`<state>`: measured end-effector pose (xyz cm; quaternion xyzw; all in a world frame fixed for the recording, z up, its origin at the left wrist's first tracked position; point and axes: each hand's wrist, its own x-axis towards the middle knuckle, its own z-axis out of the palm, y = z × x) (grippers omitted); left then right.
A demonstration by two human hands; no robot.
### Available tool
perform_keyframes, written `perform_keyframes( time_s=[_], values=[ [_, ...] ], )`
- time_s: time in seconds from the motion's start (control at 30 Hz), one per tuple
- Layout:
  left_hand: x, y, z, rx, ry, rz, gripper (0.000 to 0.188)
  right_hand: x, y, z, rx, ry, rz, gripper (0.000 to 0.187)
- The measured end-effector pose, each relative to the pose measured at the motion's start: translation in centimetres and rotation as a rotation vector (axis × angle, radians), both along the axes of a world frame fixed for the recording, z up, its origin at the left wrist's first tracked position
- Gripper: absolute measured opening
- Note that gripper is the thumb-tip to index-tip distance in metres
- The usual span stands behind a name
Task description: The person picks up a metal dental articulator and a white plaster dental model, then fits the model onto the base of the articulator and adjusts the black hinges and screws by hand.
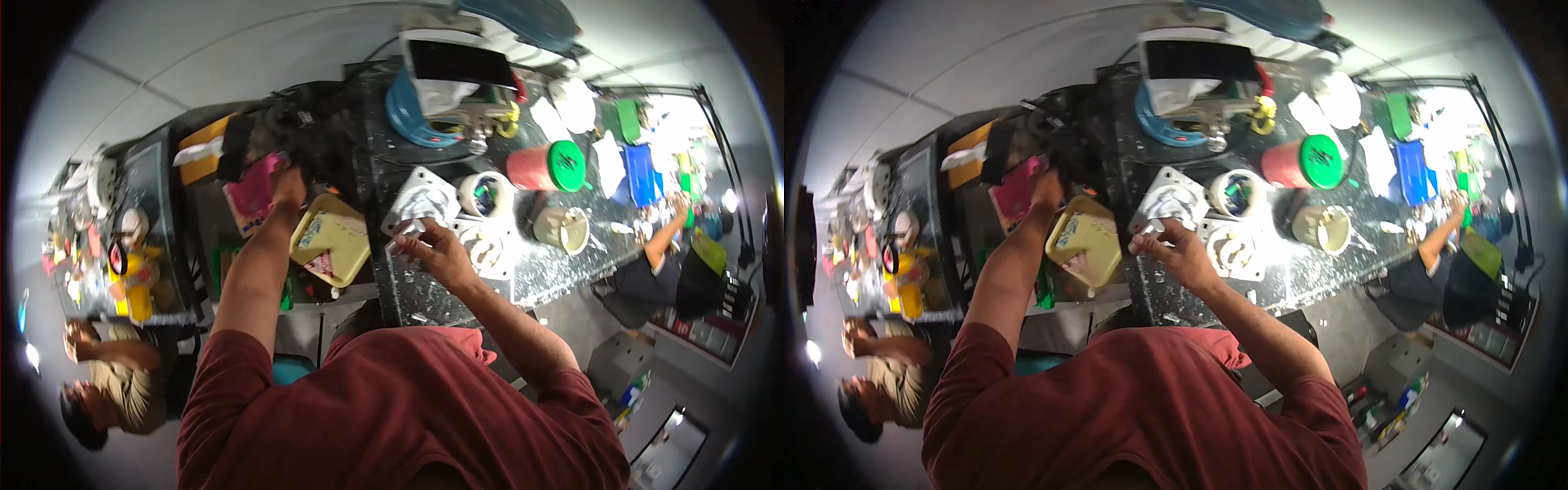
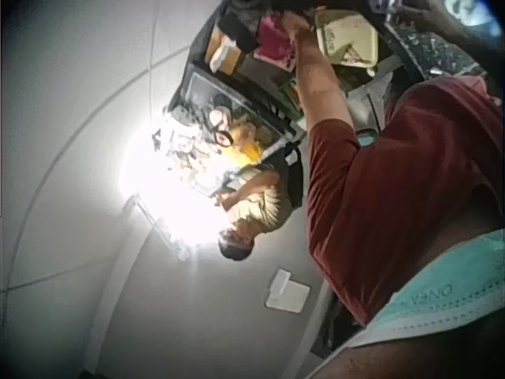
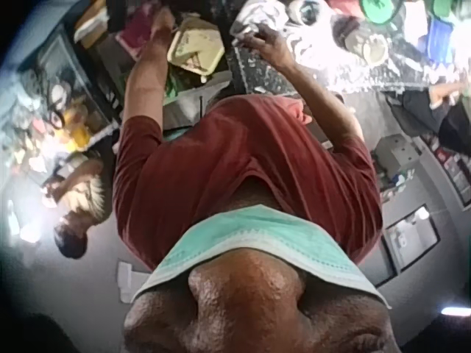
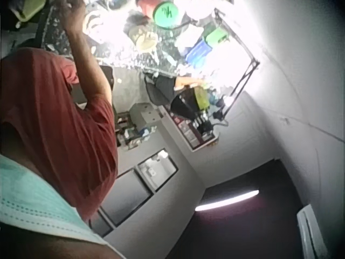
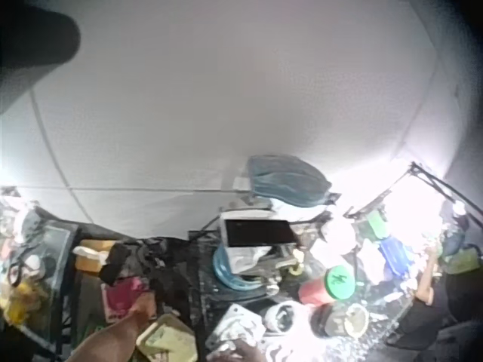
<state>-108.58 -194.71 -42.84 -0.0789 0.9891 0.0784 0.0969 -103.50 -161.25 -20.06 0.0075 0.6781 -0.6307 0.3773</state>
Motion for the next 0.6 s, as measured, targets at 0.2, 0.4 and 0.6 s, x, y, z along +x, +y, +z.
perform_keyframes(
  time_s=[0.2, 0.4, 0.6],
  values=[
    [1.7, 0.9, 0.0, -0.094, 0.083, 0.089, 0.040, 0.7, 2.7, 1.5, 0.042, 0.056, -0.125, 0.042],
    [8.0, 2.4, 9.3, 0.182, 0.514, 0.192, 0.053, 1.2, 5.5, 2.4, 0.083, 0.276, -0.102, 0.046],
    [14.5, -4.0, 24.3, -0.281, 0.919, 0.531, 0.035, 4.6, 9.0, 1.3, 0.168, 0.276, -0.095, 0.035]
  ],
)
